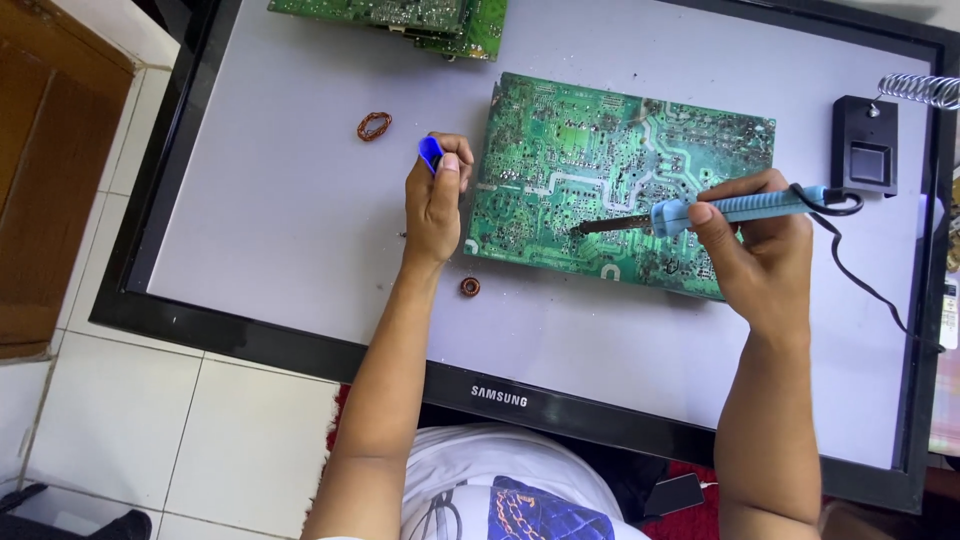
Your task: Desoldering components from a printed circuit board using a soldering iron and a desoldering pump.
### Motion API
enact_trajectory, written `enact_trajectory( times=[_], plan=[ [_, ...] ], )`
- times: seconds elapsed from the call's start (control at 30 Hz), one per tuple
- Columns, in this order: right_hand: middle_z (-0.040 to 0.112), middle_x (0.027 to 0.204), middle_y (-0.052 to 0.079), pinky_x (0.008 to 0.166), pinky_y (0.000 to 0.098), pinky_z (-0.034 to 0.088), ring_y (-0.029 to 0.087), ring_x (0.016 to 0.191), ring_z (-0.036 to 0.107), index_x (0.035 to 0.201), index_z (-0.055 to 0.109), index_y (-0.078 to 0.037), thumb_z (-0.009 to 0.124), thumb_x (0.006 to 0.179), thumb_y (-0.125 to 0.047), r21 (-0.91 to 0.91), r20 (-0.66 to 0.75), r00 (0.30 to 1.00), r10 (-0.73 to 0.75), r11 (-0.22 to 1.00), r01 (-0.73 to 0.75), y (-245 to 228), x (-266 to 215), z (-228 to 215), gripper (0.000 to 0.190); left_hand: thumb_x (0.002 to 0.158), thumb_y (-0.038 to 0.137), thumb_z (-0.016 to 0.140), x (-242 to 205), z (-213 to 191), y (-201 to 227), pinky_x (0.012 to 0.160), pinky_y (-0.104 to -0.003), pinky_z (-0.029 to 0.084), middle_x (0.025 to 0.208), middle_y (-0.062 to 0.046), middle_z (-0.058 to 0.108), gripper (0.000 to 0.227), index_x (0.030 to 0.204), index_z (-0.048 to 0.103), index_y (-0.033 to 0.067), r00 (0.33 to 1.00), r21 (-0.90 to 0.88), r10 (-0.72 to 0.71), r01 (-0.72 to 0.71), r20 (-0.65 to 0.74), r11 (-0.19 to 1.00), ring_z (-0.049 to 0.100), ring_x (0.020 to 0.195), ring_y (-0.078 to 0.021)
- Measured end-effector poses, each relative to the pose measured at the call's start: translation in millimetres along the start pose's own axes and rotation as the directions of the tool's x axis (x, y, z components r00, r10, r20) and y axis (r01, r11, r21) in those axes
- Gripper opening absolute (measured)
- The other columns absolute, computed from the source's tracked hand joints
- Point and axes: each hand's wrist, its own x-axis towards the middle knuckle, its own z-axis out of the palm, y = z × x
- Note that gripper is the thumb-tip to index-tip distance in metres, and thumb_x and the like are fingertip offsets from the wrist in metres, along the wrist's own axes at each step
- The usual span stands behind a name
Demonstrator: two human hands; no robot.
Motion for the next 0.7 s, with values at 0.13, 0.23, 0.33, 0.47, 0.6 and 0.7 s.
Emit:
enact_trajectory(
  times=[0.13, 0.23, 0.33, 0.47, 0.6, 0.7],
  plan=[
    [0.061, 0.089, 0.006, 0.067, 0.0271, 0.043, 0.014, 0.075, 0.055, 0.116, 0.059, -0.001, 0.07, 0.112, -0.019, -0.037, -0.013, 1.0, -0.013, 0.999, 0.012, -0.3, -6.1, 1.4, 0.021, 0.114, 0.03, 0.038, 0.3, -3.8, -0.8, 0.072, -0.029, 0.037, 0.084, -0.001, 0.044, 0.025, 0.11, 0.055, 0.011, 1.0, -0.009, -0.016, 0.016, -0.006, 1.0, 0.042, 0.077, -0.012],
    [0.063, 0.094, 0.006, 0.071, 0.0277, 0.043, 0.014, 0.08, 0.056, 0.116, 0.059, -0.003, 0.072, 0.112, -0.018, -0.028, -0.048, 0.999, 0.012, 1.0, -0.013, 2.9, -10.8, 1.9, 0.02, 0.114, 0.029, 0.039, -2.1, -2.9, -4.5, 0.076, -0.029, 0.038, 0.087, -0.001, 0.047, 0.024, 0.111, 0.055, 0.0115, 1.0, -0.026, 0.006, -0.007, -0.028, 1.0, 0.043, 0.079, -0.0127],
    [0.064, 0.102, 0.01, 0.078, 0.0283, 0.047, 0.017, 0.09, 0.06, 0.116, 0.058, 0.0, 0.07, 0.112, -0.013, -0.008, -0.056, 0.998, -0.011, 1.0, 0.011, 3.0, -13.2, 1.0, 0.018, 0.114, 0.029, 0.039, -2.7, 2.0, -6.9, 0.077, -0.031, 0.042, 0.089, -0.002, 0.05, 0.026, 0.108, 0.056, 0.0105, 0.998, -0.016, 0.044, -0.045, -0.037, 0.999, 0.047, 0.08, -0.0142],
    [0.062, 0.099, 0.008, 0.077, 0.0279, 0.046, 0.016, 0.086, 0.058, 0.117, 0.06, -0.002, 0.071, 0.112, -0.017, -0.011, -0.061, 0.998, -0.023, 1.0, 0.022, 7.2, -15.0, 1.5, 0.019, 0.113, 0.031, 0.039, -3.4, 6.8, -6.3, 0.085, -0.032, 0.045, 0.1, -0.003, 0.057, 0.029, 0.105, 0.058, 0.011, 0.998, 0.071, 0.039, -0.035, -0.056, 0.997, 0.053, 0.09, -0.0158],
    [0.061, 0.108, 0.008, 0.084, 0.0305, 0.046, 0.019, 0.097, 0.06, 0.115, 0.064, 0.0, 0.071, 0.111, -0.02, -0.058, -0.073, 0.996, -0.052, 0.997, 0.047, 12.9, -13.6, 2.1, 0.022, 0.113, 0.034, 0.039, -1.1, 6.3, -8.0, 0.085, -0.033, 0.046, 0.101, -0.004, 0.058, 0.03, 0.104, 0.057, 0.0109, 0.996, 0.082, 0.054, -0.048, -0.077, 0.995, 0.054, 0.089, -0.017],
    [0.063, 0.108, 0.007, 0.085, 0.0282, 0.047, 0.017, 0.097, 0.061, 0.116, 0.063, -0.003, 0.075, 0.108, -0.021, -0.045, -0.085, 0.996, -0.025, 0.999, 0.021, 13.1, -15.4, 4.1, 0.023, 0.112, 0.033, 0.04, -1.1, 2.9, -11.8, 0.079, -0.032, 0.044, 0.098, -0.003, 0.058, 0.032, 0.102, 0.059, 0.0098, 0.994, 0.049, 0.049, -0.045, -0.094, 0.998, 0.053, 0.084, -0.0152]
  ],
)
